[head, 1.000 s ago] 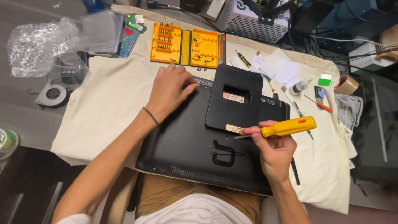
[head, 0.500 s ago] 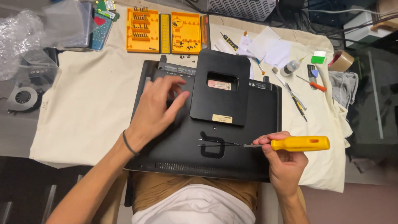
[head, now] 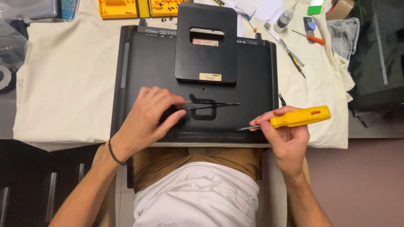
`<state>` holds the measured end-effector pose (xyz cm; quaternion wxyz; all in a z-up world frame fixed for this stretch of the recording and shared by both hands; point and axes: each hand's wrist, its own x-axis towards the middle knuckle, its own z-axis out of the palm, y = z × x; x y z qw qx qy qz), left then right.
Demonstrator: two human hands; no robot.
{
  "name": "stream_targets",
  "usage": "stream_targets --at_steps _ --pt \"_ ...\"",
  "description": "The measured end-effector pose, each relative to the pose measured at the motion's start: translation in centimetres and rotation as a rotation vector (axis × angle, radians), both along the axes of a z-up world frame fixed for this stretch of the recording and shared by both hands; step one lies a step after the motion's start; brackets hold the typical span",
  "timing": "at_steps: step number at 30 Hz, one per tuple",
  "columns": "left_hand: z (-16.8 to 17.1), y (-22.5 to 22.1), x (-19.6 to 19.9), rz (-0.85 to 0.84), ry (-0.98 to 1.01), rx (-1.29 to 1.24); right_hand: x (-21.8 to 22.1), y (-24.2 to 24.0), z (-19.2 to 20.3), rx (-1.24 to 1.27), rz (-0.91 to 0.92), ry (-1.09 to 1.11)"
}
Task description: Removing small plastic covers and screws from the back of an electronic device using a screwdriver and manual prying.
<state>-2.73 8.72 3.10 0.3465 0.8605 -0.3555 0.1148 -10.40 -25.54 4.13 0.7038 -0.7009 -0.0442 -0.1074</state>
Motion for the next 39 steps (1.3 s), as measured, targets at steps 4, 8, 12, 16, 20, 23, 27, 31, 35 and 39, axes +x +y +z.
stream_targets --at_steps 4,8,12,16,20,23,27,31,35,39 --pt "-0.5 1.1 -1.7 0.024 0.065 -0.070 -1.8 -2.7 -0.8 -0.021 -0.062 -0.001" --pt "-1.2 2.4 -3.0 0.118 0.067 -0.230 -2.6 -4.9 -2.9 -0.063 -0.080 -0.040" --pt "-1.8 3.4 -3.4 0.239 0.096 -0.228 -2.6 -6.5 -3.7 -0.109 -0.142 0.055" --pt "-2.3 3.7 -2.8 0.309 0.075 -0.206 -0.8 -7.2 -5.4 -0.180 -0.147 0.146" --pt "-2.5 2.7 -1.7 0.332 -0.078 -0.081 2.0 -6.0 -4.2 -0.705 -0.237 -0.002" --pt "-2.0 -0.2 -1.2 0.256 -0.222 0.090 4.9 -6.6 -4.0 -0.936 -0.302 -0.143" --pt "-1.6 -4.8 -0.1 0.158 -0.280 0.240 8.8 -11.4 -6.3 -0.906 -0.349 -0.157" --pt "-4.4 -7.5 1.7 0.137 -0.379 0.300 8.8 -14.4 -6.4 -0.899 -0.422 -0.030" --pt "-3.9 -9.0 1.5 0.143 -0.482 0.384 8.2 -17.0 -6.3 -1.064 -0.456 0.164" --pt "-3.2 -10.9 2.0 0.115 -0.503 0.321 8.1 -16.4 -4.6 -1.088 -0.455 -0.031"
